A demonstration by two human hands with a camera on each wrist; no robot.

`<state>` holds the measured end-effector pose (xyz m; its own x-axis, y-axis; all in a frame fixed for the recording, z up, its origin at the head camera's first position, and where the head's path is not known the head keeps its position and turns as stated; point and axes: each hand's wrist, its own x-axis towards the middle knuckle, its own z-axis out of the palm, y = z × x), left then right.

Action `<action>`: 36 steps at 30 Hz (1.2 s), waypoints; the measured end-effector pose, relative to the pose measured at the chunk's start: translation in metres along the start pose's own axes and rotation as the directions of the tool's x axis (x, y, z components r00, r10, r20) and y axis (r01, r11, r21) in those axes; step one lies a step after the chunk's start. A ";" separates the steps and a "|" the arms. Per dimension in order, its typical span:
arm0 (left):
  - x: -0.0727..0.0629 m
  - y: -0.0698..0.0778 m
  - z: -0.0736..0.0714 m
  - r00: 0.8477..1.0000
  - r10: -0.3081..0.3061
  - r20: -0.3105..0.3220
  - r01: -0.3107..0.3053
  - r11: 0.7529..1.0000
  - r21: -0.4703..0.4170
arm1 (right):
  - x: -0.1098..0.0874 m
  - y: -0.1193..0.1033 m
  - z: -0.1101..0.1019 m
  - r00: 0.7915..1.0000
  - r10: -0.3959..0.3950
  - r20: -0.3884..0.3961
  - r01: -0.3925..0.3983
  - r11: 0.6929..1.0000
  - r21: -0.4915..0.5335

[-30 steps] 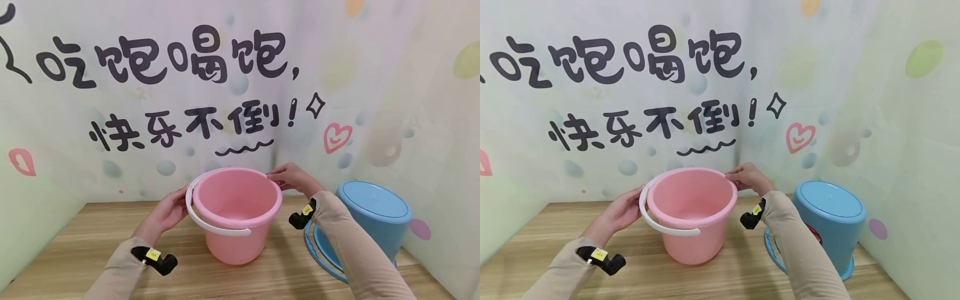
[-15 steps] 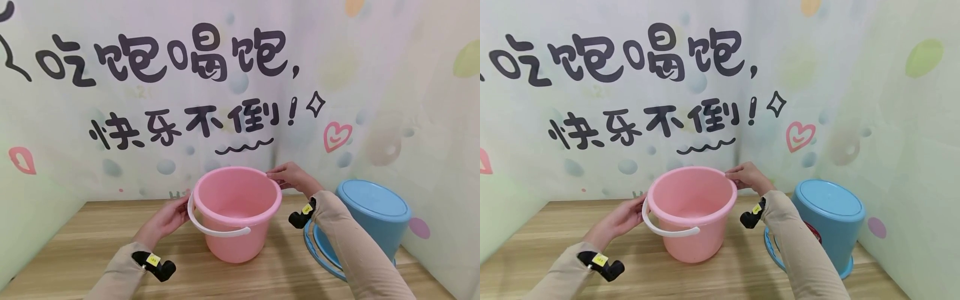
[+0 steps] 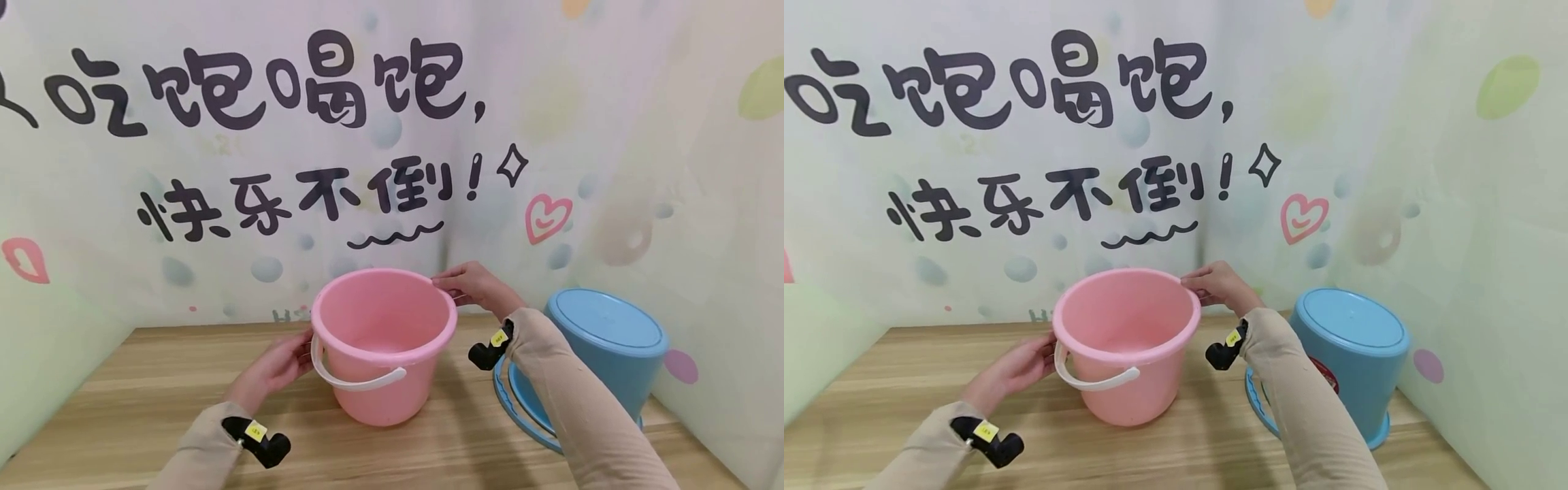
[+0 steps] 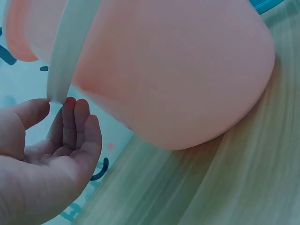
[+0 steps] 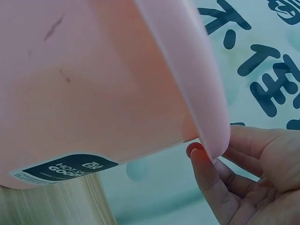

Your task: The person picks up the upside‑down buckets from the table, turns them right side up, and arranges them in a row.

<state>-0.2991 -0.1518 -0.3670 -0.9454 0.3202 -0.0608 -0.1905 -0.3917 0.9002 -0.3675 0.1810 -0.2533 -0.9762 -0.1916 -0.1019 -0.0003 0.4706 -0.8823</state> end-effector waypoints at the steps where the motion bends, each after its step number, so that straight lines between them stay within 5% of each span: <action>1: 0.001 -0.001 -0.001 1.000 0.004 -0.005 -0.004 1.000 0.009 | 0.000 0.000 0.000 1.000 -0.004 0.000 0.004 1.000 0.004; 11: 0.002 -0.008 0.001 0.999 0.008 -0.045 -0.007 1.000 0.024 | 0.001 0.001 0.002 1.000 -0.003 0.010 0.003 1.000 0.031; 24: -0.012 -0.002 -0.005 0.999 0.043 0.020 -0.047 0.979 0.200 | -0.014 0.015 -0.016 0.997 -0.066 0.047 0.066 0.998 -0.009; 36: -0.043 -0.006 -0.005 0.987 -0.003 0.158 -0.029 0.979 0.200 | -0.059 0.031 -0.032 0.994 -0.075 0.076 0.080 0.995 -0.059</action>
<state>-0.2587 -0.1675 -0.3722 -0.8913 0.4535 0.0048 -0.1066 -0.2198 0.9697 -0.3169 0.2343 -0.2606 -0.9541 -0.2913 -0.0696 -0.0911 0.5039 -0.8589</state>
